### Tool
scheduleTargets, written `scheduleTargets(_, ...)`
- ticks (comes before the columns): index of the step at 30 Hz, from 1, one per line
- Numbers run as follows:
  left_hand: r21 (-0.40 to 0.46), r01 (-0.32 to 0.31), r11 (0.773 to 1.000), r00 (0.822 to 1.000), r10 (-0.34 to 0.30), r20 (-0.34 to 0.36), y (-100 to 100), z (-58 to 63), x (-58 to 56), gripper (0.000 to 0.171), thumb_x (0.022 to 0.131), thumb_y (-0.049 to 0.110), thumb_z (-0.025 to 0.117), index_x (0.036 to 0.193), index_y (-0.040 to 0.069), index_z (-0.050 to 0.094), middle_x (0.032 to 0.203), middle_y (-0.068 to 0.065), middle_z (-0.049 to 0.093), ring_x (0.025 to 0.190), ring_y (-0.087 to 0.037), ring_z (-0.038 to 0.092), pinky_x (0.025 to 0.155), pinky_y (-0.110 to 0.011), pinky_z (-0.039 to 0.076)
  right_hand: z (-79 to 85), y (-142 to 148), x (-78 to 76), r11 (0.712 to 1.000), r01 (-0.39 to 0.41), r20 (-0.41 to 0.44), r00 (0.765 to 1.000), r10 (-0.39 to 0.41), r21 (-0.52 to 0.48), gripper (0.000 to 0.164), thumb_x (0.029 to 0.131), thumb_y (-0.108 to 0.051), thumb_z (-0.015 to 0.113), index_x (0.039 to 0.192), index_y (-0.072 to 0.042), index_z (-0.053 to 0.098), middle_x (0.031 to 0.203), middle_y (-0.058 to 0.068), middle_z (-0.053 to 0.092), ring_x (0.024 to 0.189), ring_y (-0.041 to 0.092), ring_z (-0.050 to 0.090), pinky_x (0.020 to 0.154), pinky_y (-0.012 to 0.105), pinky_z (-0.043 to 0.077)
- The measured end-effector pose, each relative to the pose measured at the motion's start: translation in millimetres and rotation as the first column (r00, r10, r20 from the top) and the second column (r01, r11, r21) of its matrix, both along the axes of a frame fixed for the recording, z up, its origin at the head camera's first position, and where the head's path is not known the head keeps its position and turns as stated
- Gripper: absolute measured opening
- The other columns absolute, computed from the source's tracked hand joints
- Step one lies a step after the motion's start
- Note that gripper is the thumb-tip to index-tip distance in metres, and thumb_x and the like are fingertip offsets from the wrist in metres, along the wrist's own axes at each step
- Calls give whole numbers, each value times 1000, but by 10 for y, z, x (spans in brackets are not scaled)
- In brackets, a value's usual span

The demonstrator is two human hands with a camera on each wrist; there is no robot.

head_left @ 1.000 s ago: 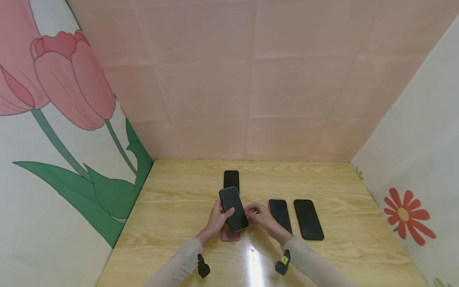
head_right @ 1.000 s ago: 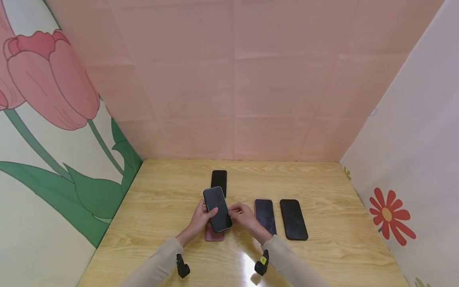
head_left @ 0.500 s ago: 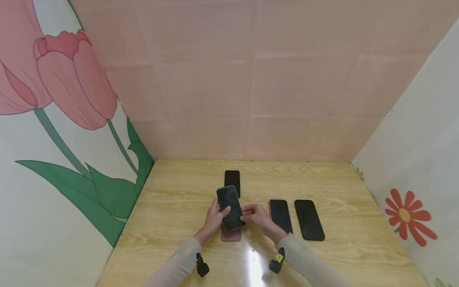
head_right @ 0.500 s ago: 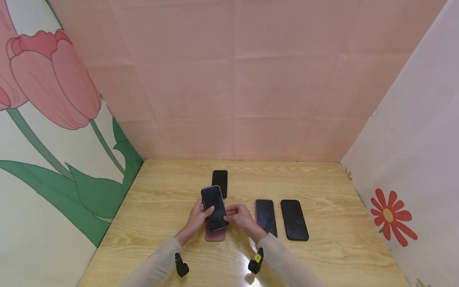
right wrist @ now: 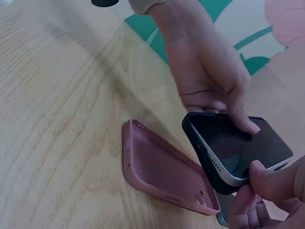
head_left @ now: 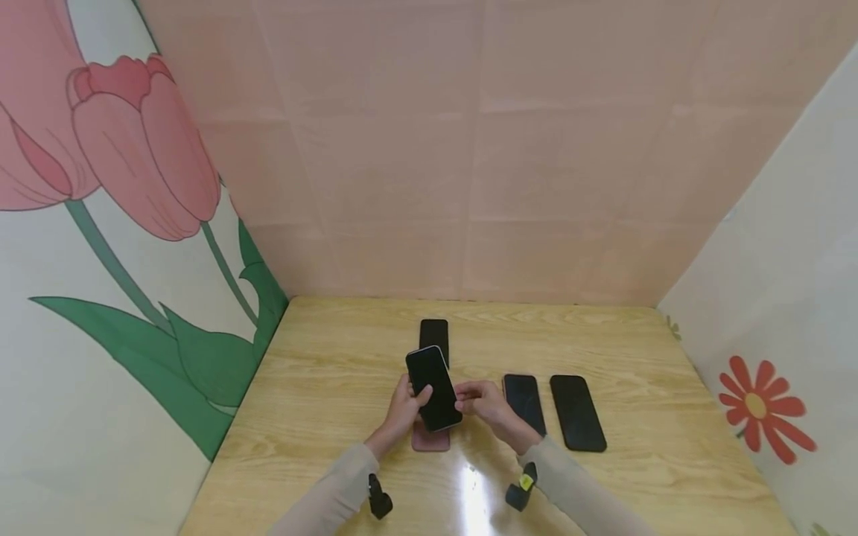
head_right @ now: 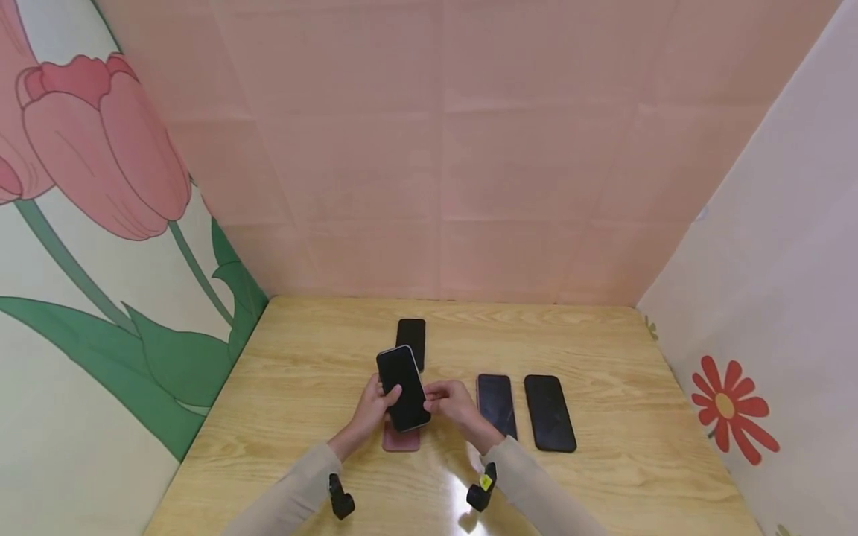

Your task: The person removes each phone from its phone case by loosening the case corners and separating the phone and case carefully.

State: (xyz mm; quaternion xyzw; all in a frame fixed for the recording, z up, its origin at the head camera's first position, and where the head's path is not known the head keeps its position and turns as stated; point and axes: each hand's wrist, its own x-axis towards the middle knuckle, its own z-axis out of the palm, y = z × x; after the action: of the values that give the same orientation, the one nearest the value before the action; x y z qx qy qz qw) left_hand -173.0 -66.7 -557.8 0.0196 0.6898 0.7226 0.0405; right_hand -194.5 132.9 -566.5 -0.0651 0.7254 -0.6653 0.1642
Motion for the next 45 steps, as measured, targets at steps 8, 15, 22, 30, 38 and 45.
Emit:
scheduleTargets(8,37,43,998,999,-43,15,-16,-16,6,29,100,5,56,120,-12,43,96,-26,66,86,-31,69,72,-38,59,-5,33,-37,995,-84,70,994,88,-50,36,86,12,62,118,24,53,83,2,64,76,10,61,71,23,53)
scheduleTargets(15,85,43,995,997,-47,55,-23,-44,1,30,100,5,55,122,-10,42,105,-26,64,93,-33,68,78,-43,58,37,44,-13,979,-204,21,979,204,-17,28,91,8,56,116,19,59,89,8,66,80,12,59,75,26,50)
scheduleTargets(22,87,25,996,997,-31,69,-12,17,8,31,99,5,57,121,-10,42,104,-25,65,92,-32,68,80,-41,57,14,45,9,983,-177,12,984,177,37,27,96,3,53,120,14,58,95,16,67,84,16,63,81,41,56)
scheduleTargets(30,113,21,993,992,-35,125,-9,-3,11,32,101,4,52,125,-12,38,106,-26,62,95,-37,68,79,-46,58,-43,68,11,963,-262,107,958,267,-62,44,97,7,47,139,12,37,111,28,65,98,30,67,94,61,47)
scheduleTargets(38,130,64,989,981,-86,171,-37,-298,-112,34,108,14,38,135,-6,34,104,-25,66,87,-33,70,74,-50,58,-92,123,-9,937,-311,115,937,330,-157,59,85,18,41,143,15,28,116,26,63,95,26,65,94,62,46)
scheduleTargets(45,134,98,986,978,-121,173,-60,-298,-87,37,109,17,34,139,-3,33,106,-25,67,89,-32,69,78,-53,57,-107,132,-7,930,-312,116,934,337,-194,65,78,22,40,141,18,27,114,26,62,97,32,65,93,61,47)
